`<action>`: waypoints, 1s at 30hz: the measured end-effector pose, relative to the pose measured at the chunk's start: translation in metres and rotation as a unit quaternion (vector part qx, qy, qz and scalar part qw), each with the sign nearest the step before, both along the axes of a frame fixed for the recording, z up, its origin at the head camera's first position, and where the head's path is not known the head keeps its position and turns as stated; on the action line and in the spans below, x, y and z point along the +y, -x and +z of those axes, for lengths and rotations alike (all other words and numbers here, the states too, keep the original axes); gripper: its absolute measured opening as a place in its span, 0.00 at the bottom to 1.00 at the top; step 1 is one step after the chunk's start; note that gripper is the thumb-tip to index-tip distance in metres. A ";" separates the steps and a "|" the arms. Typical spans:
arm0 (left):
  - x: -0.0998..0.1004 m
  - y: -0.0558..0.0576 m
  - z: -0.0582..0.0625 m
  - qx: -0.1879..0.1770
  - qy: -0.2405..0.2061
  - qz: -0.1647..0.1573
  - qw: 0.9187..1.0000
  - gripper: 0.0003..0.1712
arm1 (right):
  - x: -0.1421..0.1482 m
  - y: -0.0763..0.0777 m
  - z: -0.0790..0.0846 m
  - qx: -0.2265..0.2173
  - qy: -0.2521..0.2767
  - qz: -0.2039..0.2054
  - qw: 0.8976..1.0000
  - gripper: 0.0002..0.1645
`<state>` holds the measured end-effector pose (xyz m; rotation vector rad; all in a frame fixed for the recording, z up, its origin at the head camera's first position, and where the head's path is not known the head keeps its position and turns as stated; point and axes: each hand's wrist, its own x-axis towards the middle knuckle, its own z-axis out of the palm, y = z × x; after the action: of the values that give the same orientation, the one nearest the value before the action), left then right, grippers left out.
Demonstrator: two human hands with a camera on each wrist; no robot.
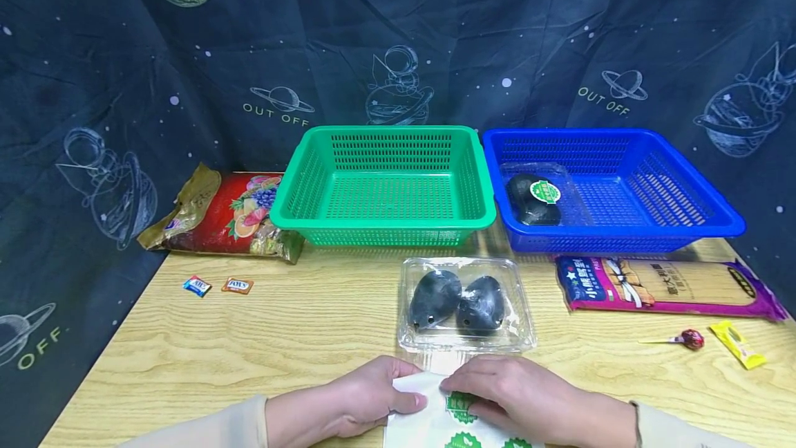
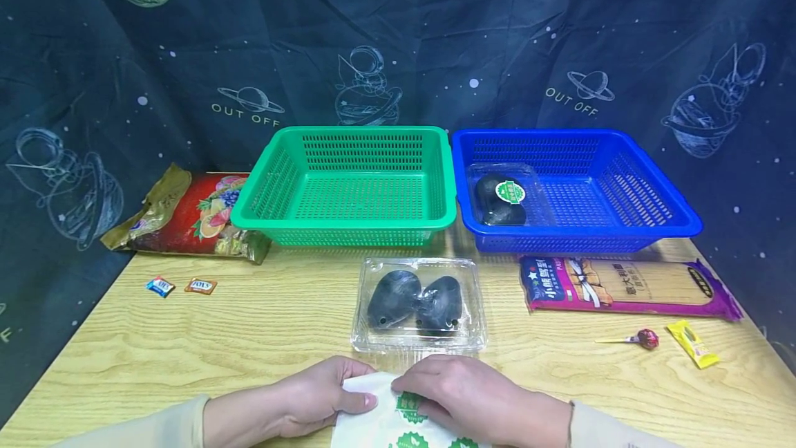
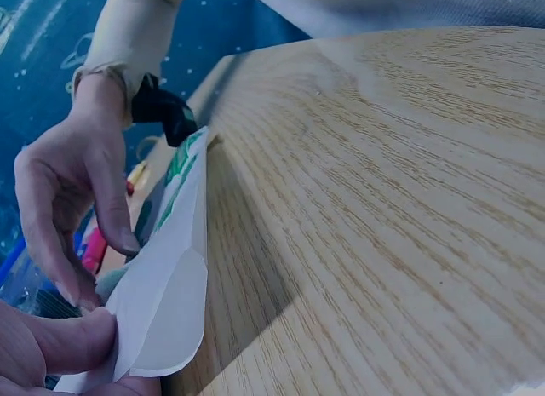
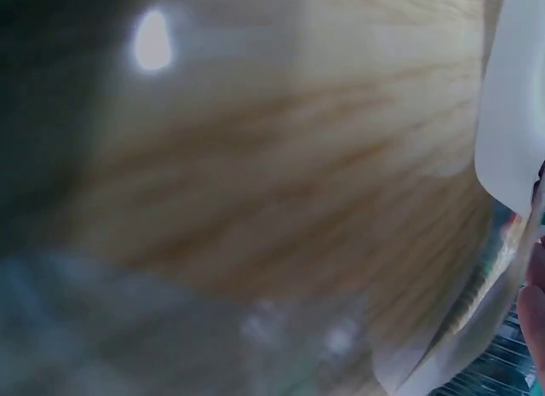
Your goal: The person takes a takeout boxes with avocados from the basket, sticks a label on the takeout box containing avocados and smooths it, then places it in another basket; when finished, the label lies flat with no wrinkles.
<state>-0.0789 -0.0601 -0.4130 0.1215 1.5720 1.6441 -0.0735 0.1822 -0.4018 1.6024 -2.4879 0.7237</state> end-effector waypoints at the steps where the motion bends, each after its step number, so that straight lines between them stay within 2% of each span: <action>1: 0.000 0.000 0.000 -0.001 -0.002 0.000 1.000 0.13 | 0.000 0.000 0.000 0.006 0.003 0.000 1.000 0.22; 8: 0.001 0.000 0.001 -0.002 0.012 0.002 1.000 0.14 | -0.002 0.001 0.001 0.040 0.016 0.007 0.999 0.14; 12: 0.001 0.000 0.000 0.008 0.027 0.005 1.000 0.14 | 0.001 0.001 0.005 0.075 0.005 0.013 0.997 0.14; 14: 0.001 0.000 0.000 0.016 0.033 0.005 0.999 0.14 | 0.002 0.002 0.011 0.097 0.006 0.022 0.995 0.16; 17: 0.001 0.000 0.001 0.023 0.040 0.005 0.999 0.14 | 0.005 0.004 0.026 0.095 0.026 0.033 0.995 0.17; 20: 0.000 0.000 0.004 0.022 0.035 0.005 0.999 0.14 | 0.009 0.016 0.050 0.052 0.062 0.030 0.996 0.18; 22: -0.002 0.001 0.005 0.021 0.028 0.008 0.999 0.16 | 0.012 0.031 0.066 0.024 0.084 0.010 0.996 0.19; 24: -0.004 0.002 0.007 0.018 0.018 0.013 1.000 0.17 | 0.013 0.051 0.078 -0.006 0.083 -0.021 0.996 0.19; 27: -0.008 0.004 0.008 0.020 0.011 0.021 0.999 0.19 | 0.011 0.079 0.085 -0.068 0.043 -0.065 0.995 0.14; 30: -0.013 0.008 0.012 0.042 0.020 0.024 0.999 0.21 | 0.005 0.097 0.083 -0.135 -0.012 -0.085 0.987 0.12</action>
<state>-0.0867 -0.0730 -0.4014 0.1345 1.6822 1.6634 -0.1703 0.1870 -0.3185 1.3567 -2.7880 0.9452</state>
